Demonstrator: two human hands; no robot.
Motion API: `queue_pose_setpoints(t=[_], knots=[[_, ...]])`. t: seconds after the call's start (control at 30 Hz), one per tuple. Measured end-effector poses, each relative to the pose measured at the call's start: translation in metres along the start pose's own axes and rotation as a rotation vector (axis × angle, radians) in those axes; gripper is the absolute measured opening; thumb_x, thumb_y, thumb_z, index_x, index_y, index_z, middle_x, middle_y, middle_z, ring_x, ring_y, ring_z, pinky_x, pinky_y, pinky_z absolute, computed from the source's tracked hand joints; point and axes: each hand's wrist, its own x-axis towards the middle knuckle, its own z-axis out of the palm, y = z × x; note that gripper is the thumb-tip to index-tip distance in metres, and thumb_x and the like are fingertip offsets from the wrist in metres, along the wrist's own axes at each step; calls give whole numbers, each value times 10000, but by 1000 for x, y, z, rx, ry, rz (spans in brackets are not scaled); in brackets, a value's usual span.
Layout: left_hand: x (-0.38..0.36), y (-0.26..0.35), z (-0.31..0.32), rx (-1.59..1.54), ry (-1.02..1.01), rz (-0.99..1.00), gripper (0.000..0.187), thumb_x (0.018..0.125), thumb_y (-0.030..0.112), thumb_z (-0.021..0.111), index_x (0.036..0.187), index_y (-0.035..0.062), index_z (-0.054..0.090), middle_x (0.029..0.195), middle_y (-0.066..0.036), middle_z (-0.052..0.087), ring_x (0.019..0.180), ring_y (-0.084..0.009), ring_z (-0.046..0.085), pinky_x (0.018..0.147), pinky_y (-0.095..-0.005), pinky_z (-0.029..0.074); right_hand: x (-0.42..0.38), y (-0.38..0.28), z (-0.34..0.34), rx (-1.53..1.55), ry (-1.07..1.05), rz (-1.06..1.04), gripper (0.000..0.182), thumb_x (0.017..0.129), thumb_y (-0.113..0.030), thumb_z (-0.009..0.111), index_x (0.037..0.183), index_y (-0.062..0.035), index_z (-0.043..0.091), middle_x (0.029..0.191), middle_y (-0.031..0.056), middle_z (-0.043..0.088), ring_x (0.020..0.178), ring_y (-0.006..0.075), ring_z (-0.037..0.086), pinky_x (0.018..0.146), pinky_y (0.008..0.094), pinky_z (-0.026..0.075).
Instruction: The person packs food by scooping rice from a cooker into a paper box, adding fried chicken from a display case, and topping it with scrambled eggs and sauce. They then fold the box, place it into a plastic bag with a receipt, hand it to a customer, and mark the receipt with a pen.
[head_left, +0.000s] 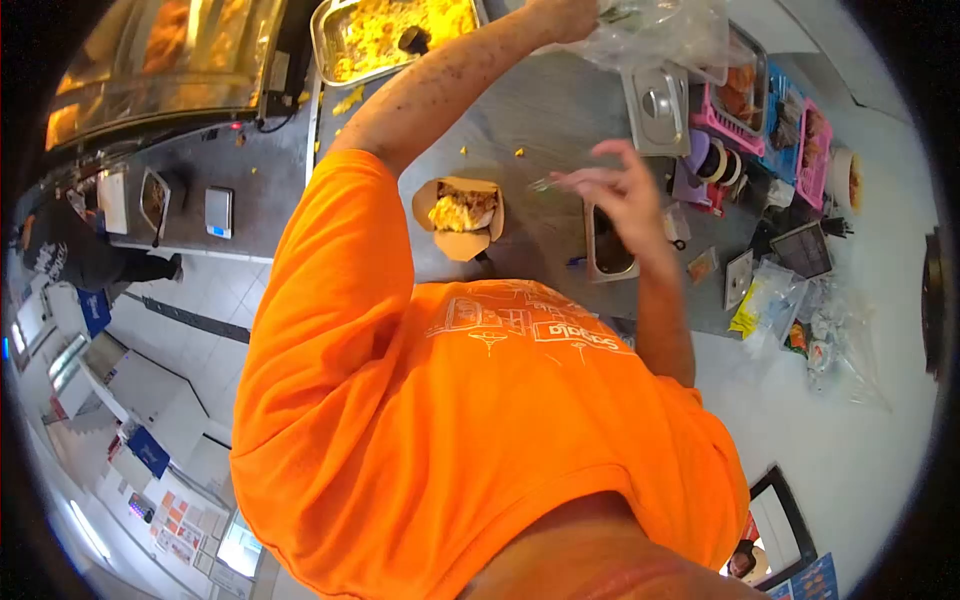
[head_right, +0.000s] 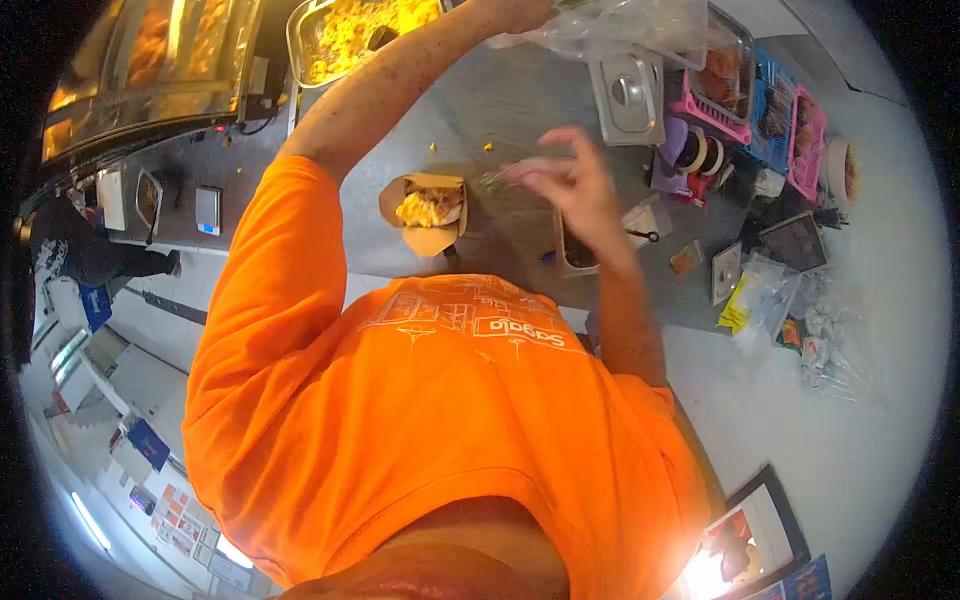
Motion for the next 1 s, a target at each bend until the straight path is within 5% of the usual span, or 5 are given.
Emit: queue_pose_setpoints(t=[0.3,0.47,0.8,0.9,1.0], knots=[[-228,45,-89,-489,635,-122,226,843,199,652,986,24,652,960,-141,658,857,-275,642,776,-339,501,-2,102,106,-980,2,-895,178,763,-20,598,918,-79,663,932,58,609,948,269,585,816,364,469],[-374,24,-60,-553,612,-537,158,851,117,647,976,22,670,941,-131,669,888,-245,635,807,-333,485,-14,149,120,-1334,59,-634,404,735,-428,622,1024,-150,661,982,6,624,1161,240,463,960,596,250],[-421,101,-58,-578,618,-689,219,902,109,580,1068,-28,613,1030,-132,646,950,-225,613,829,-332,482,-92,63,68,-1227,500,-915,251,756,-169,639,997,-137,574,1105,32,590,1124,270,527,947,553,266],[-410,136,-53,-558,678,-606,209,895,89,583,1066,-28,610,1039,-139,641,946,-231,612,817,-335,483,-133,66,-53,-1214,1119,-843,123,809,-120,597,918,-82,555,895,49,565,853,257,536,816,401,351],[-383,173,-42,-543,701,-543,194,879,62,586,1047,-33,603,997,-134,639,916,-230,609,802,-329,479,-176,174,-218,-942,1329,-1,208,816,-166,621,939,-1,588,953,190,616,919,357,581,825,447,438]])
